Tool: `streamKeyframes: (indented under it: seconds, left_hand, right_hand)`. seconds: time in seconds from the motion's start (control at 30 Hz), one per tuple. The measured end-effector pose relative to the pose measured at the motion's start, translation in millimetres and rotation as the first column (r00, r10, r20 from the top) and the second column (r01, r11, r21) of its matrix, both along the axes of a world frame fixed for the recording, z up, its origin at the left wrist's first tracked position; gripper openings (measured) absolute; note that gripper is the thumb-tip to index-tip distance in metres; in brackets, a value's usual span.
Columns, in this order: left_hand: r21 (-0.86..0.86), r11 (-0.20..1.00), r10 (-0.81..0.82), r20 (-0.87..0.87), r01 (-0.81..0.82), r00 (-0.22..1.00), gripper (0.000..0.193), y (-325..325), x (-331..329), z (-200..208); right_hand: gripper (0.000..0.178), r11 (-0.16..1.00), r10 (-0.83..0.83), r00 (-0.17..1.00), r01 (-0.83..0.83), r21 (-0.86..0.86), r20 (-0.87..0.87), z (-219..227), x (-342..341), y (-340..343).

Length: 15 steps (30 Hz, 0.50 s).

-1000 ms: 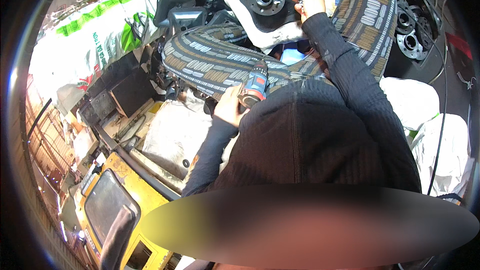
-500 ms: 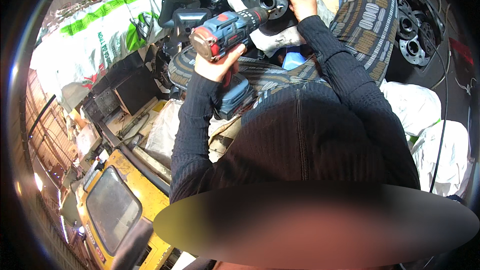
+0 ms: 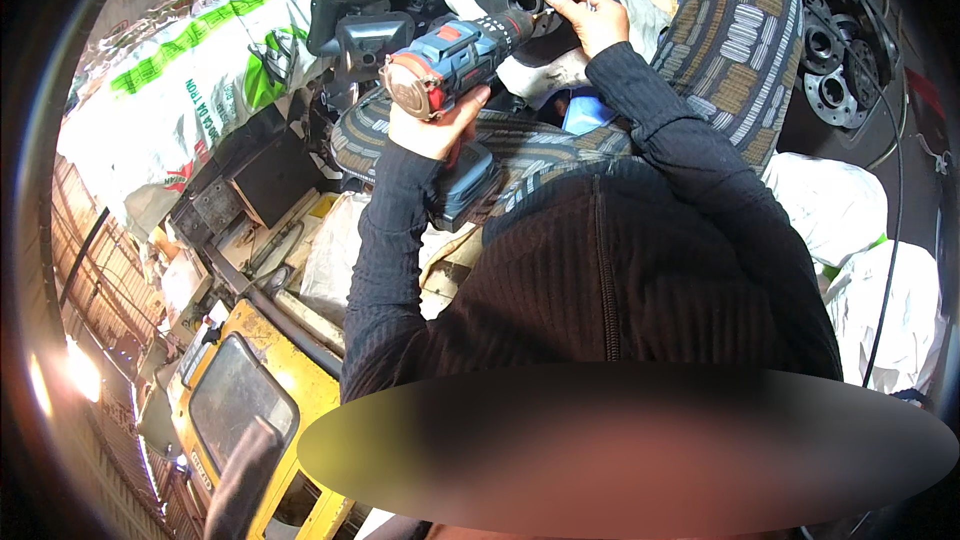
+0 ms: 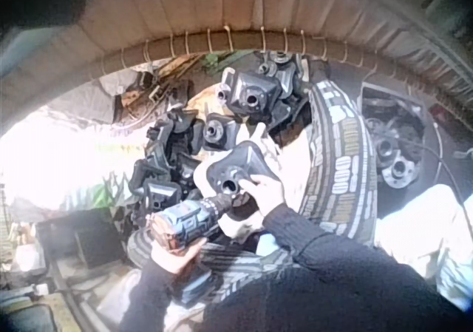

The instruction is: The person uses a cordless drill to fasten screws into black plastic components, repeatedly picking up parts, aligning them, and securing them. The person handles multiple identical parts one at a time, placing each finished unit aside.

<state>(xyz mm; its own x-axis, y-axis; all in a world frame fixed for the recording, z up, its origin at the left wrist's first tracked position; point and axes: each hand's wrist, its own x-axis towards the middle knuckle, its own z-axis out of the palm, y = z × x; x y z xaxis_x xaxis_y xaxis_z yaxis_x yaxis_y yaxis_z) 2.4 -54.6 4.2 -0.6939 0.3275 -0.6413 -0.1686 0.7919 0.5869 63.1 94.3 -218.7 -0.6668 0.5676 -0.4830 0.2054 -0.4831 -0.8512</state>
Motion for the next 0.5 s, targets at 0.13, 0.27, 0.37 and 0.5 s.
streamKeyframes:
  seconds: [0.13, 0.27, 0.37, 0.5]
  left_hand:
    - [-0.003, 1.0, -0.027, -0.011, 0.027, 1.0, 0.025, -1, 0, -1]
    - [-0.025, 0.996, -0.088, -0.016, 0.088, 0.996, 0.03, 2, -3, -3]
    - [-0.146, 0.822, -0.557, -0.407, 0.55, 0.724, 0.039, 9, -13, -4]
    - [-0.071, 0.87, -0.488, -0.249, 0.487, 0.836, 0.044, 19, -24, 5]
  right_hand:
    - [0.043, 1.0, 0.018, 0.999, -0.018, 0.009, 0.027, 1, 1, -1]
    - [0.036, 0.998, 0.04, 0.999, -0.041, 0.037, 0.023, -2, 1, -2]
    - [0.034, 0.999, 0.044, 0.999, -0.045, 0.029, 0.027, -2, 1, -2]
    - [0.035, 0.998, 0.04, 0.998, -0.042, 0.049, 0.047, 0, 0, -1]
